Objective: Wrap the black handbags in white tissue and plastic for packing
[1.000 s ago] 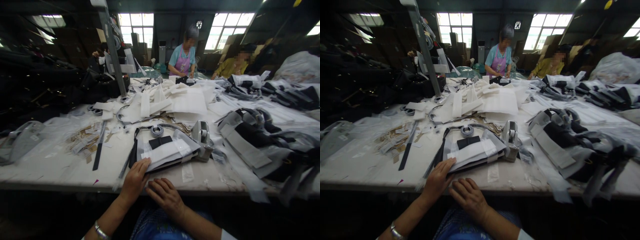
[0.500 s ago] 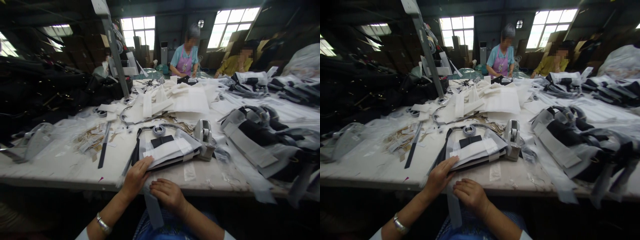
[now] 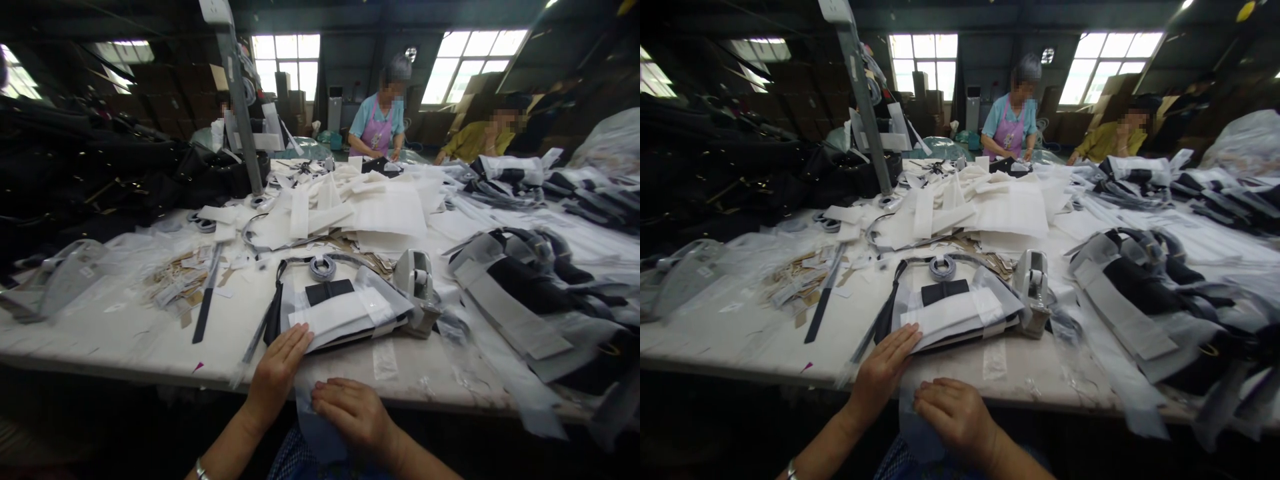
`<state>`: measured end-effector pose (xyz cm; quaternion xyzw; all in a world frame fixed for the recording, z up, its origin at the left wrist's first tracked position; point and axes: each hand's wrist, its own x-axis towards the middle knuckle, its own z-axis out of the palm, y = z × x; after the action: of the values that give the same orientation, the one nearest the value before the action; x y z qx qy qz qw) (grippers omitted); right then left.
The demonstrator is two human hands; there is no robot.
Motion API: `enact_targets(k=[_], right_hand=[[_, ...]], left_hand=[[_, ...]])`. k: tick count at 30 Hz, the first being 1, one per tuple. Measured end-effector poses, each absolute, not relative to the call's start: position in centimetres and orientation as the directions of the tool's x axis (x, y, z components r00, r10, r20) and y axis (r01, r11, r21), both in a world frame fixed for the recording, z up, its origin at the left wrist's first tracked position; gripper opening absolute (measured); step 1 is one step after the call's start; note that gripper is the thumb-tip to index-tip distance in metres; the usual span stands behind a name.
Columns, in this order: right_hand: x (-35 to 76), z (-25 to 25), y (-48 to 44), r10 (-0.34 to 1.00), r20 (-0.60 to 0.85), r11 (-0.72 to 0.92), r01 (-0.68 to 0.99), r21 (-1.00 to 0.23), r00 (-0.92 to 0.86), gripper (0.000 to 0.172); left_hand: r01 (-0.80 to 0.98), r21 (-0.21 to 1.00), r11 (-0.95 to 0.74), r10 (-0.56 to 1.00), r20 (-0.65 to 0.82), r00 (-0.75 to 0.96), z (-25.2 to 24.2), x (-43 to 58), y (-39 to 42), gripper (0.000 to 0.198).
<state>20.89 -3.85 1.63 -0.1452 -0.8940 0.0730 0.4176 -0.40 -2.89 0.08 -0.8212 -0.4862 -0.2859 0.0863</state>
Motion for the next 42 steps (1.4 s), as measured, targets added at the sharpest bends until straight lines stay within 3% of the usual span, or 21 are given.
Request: enact_targets(k=[5,9,16,22,27,33,42], right_hand=[[20.9,4.3,-2.7,0.285,0.694,0.959,0.188,-0.214,-0.661,0.020],[20.7,6.2,-1.1,0.329,0.664,0.944,0.219,-0.247,-0.671,0.024],[19.1,7.7,3.2,0.328,0.657,0.943,0.271,-0.191,-0.678,0.022],[17.6,6.7,6.1,0.486,0.458,0.874,0.422,-0.241,-0.744,0.028],[16.9,6.5,7.2,0.555,0.185,0.830,0.525,-0.188,-0.811,0.012],[16.0,6.0,7.5,0.702,0.121,0.711,0.680,-0.182,-0.702,0.012],[14.8,5.9,7.4,0.786,0.103,0.617,0.766,-0.180,-0.609,0.013]], left_hand=[[0.872,0.135,-0.470,0.749,0.584,0.313,0.3,0.1,-3.5,0.045],[0.903,0.126,-0.411,0.786,0.551,0.281,1.2,0.3,-3.7,0.040],[0.840,0.214,-0.499,0.762,0.571,0.307,2.2,-0.3,-3.6,0.039],[0.830,0.370,-0.417,0.840,0.506,0.196,2.9,-0.4,-4.8,0.058],[0.826,0.441,-0.350,0.845,0.530,0.075,2.8,0.0,-4.7,0.053],[0.838,0.487,-0.247,0.836,0.544,-0.070,2.3,0.8,-3.5,0.048],[0.848,0.506,-0.157,0.868,0.480,-0.126,1.6,0.8,-2.9,0.052]])
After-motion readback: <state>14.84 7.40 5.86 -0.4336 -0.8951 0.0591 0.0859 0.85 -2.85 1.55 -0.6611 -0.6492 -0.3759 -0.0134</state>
